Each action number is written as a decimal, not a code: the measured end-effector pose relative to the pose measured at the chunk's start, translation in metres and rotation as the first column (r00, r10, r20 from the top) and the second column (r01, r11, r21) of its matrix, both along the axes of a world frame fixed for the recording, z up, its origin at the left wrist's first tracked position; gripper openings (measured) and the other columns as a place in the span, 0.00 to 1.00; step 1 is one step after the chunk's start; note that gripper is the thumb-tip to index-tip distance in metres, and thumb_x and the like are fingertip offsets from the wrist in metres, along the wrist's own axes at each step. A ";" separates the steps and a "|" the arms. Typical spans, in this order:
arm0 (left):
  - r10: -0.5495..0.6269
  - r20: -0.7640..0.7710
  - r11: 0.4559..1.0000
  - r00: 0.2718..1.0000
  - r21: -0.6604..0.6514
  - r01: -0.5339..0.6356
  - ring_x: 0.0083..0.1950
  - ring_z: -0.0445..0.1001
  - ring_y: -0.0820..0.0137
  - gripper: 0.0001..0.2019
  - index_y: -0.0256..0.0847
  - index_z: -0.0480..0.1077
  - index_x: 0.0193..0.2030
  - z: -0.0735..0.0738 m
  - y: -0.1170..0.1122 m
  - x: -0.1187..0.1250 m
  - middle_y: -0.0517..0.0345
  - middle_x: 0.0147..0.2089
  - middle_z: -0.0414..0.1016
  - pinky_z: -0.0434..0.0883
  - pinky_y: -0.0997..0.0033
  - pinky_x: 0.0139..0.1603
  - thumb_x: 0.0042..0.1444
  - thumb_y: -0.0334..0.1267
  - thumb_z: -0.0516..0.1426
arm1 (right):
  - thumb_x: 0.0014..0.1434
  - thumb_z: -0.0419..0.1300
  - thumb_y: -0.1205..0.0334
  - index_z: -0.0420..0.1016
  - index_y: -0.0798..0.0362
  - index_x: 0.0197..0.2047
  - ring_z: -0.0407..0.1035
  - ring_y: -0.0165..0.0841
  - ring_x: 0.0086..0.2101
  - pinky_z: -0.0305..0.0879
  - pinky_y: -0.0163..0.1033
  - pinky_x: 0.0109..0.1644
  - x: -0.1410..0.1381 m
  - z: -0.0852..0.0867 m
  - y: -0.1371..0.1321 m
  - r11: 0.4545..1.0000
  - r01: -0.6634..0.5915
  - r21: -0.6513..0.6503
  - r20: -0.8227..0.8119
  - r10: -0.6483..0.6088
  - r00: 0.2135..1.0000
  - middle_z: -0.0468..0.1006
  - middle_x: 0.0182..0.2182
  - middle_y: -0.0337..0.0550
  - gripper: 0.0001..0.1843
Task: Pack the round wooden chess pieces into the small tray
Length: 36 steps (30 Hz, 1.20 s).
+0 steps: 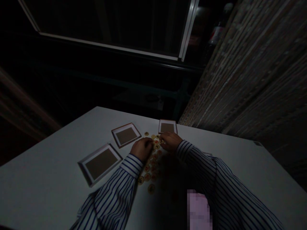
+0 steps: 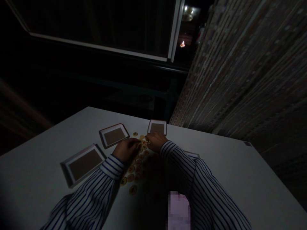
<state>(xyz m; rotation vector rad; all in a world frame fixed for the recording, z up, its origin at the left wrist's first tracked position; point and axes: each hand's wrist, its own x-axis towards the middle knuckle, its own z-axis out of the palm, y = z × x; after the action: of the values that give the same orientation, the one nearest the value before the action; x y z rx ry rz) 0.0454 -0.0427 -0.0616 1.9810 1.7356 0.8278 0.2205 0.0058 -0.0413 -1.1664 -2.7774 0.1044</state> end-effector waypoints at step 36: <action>-0.067 0.771 0.937 0.633 -0.169 0.306 0.28 0.68 0.74 0.16 0.35 0.74 0.36 0.041 -0.040 0.100 0.58 0.27 0.75 0.66 0.74 0.29 0.44 0.45 0.59 | 0.54 0.55 0.60 0.72 0.55 0.41 0.69 0.27 0.30 0.66 0.33 0.34 0.090 0.019 -0.088 0.977 0.150 -0.154 -0.741 -0.214 0.637 0.76 0.31 0.42 0.13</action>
<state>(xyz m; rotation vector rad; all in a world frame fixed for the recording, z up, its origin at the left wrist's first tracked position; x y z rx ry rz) 0.1453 -0.0832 -0.0206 1.2831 1.0398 1.0542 0.3107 -0.0817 -0.0221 -1.0738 -1.9105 0.5510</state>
